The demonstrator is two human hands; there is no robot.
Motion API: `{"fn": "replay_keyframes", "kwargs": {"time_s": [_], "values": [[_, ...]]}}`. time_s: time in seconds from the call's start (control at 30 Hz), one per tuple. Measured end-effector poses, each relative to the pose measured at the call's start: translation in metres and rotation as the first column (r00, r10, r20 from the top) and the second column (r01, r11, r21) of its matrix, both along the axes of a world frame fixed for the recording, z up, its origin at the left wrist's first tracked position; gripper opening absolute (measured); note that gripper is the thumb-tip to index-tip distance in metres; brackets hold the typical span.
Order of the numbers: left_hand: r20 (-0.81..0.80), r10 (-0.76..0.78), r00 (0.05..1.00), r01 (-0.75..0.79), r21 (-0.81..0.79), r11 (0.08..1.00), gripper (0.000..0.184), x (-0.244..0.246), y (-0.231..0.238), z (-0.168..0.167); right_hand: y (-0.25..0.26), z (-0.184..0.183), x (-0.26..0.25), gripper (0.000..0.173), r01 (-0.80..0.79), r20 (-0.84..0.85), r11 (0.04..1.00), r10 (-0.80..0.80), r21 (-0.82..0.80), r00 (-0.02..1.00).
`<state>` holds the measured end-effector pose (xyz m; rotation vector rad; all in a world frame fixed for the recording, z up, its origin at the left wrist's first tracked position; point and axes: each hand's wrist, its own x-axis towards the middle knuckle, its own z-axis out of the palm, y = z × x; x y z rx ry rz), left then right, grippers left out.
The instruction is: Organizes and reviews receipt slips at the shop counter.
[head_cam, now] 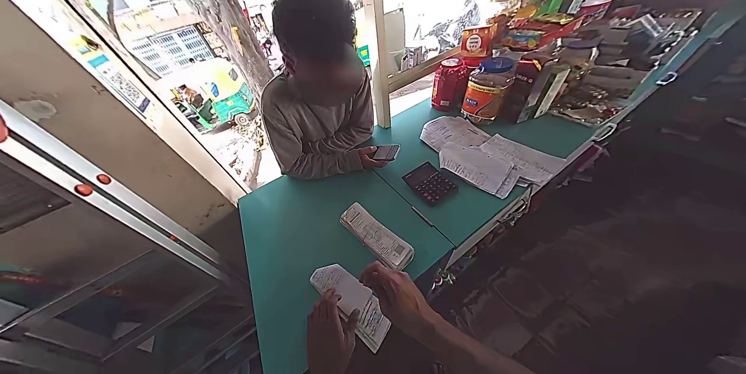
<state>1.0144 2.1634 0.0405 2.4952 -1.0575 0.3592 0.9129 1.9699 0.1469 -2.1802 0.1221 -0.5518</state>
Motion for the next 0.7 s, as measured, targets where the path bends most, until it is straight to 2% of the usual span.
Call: {"fn": "replay_keyframes", "kwargs": {"time_s": [0.07,0.13,0.17,0.27,0.3,0.37,0.43,0.47,0.5,0.53,0.57,0.6,0.63,0.67,0.7], "values": [[-0.041,0.018,0.999,-0.017,0.021,1.000,0.058,-0.001,0.000,0.003,-0.008,-0.020,0.009,0.020,-0.038,-0.125,0.998,0.032,-0.047,0.992],[-0.068,0.021,0.997,-0.019,0.036,0.999,0.055,-0.001,-0.001,0.005,-0.016,-0.029,0.016,0.022,-0.077,-0.154,0.997,0.072,-0.023,0.985],[-0.066,0.020,0.998,-0.018,0.031,0.999,0.055,-0.001,-0.002,0.005,-0.017,-0.027,0.016,0.025,-0.073,-0.135,0.997,0.075,0.024,0.988],[-0.070,0.013,0.997,-0.012,0.015,1.000,0.054,-0.002,0.000,0.009,-0.006,-0.021,0.008,0.059,-0.024,0.088,0.934,-0.008,0.356,0.996],[-0.079,0.014,0.997,-0.013,0.014,1.000,0.055,-0.002,0.000,0.010,-0.001,-0.023,0.007,0.054,-0.063,0.198,0.861,-0.044,0.505,0.979],[-0.071,0.013,0.997,-0.011,0.020,1.000,0.054,-0.002,0.000,0.008,0.004,-0.032,0.008,0.030,-0.223,0.334,0.605,-0.076,0.765,0.940],[-0.073,0.020,0.997,-0.017,0.044,0.999,0.055,-0.004,0.000,0.010,0.004,-0.043,0.012,0.038,-0.301,0.323,0.279,-0.036,0.912,0.946],[-0.083,0.028,0.996,-0.024,0.047,0.999,0.054,-0.003,-0.001,0.011,0.005,-0.047,0.017,0.041,-0.306,0.313,0.159,-0.022,0.939,0.949],[-0.087,0.037,0.995,-0.034,0.042,0.999,0.054,-0.003,-0.001,0.010,0.007,-0.051,0.023,0.035,-0.301,0.305,0.109,-0.027,0.947,0.952],[-0.080,0.045,0.996,-0.042,0.035,0.999,0.053,-0.003,-0.002,0.009,0.009,-0.056,0.030,0.023,-0.299,0.307,0.168,-0.024,0.939,0.951],[-0.069,0.045,0.997,-0.044,0.024,0.999,0.052,-0.002,-0.002,0.008,0.010,-0.062,0.037,0.015,-0.289,0.306,0.329,0.001,0.899,0.952],[-0.066,0.032,0.997,-0.031,0.010,0.999,0.050,-0.002,-0.001,0.007,0.012,-0.068,0.043,0.016,-0.245,0.274,0.556,0.032,0.794,0.961],[-0.078,0.011,0.997,-0.012,-0.007,1.000,0.047,-0.001,0.001,0.007,0.012,-0.075,0.048,0.023,-0.189,0.222,0.779,0.066,0.598,0.973],[-0.107,-0.010,0.994,0.007,-0.025,1.000,0.043,0.000,0.003,0.008,0.012,-0.083,0.052,0.031,-0.171,0.151,0.911,0.122,0.375,0.981],[-0.151,-0.026,0.988,0.020,-0.044,0.999,0.040,0.000,0.005,0.011,0.012,-0.090,0.056,0.032,-0.203,0.079,0.964,0.192,0.170,0.978]]}}
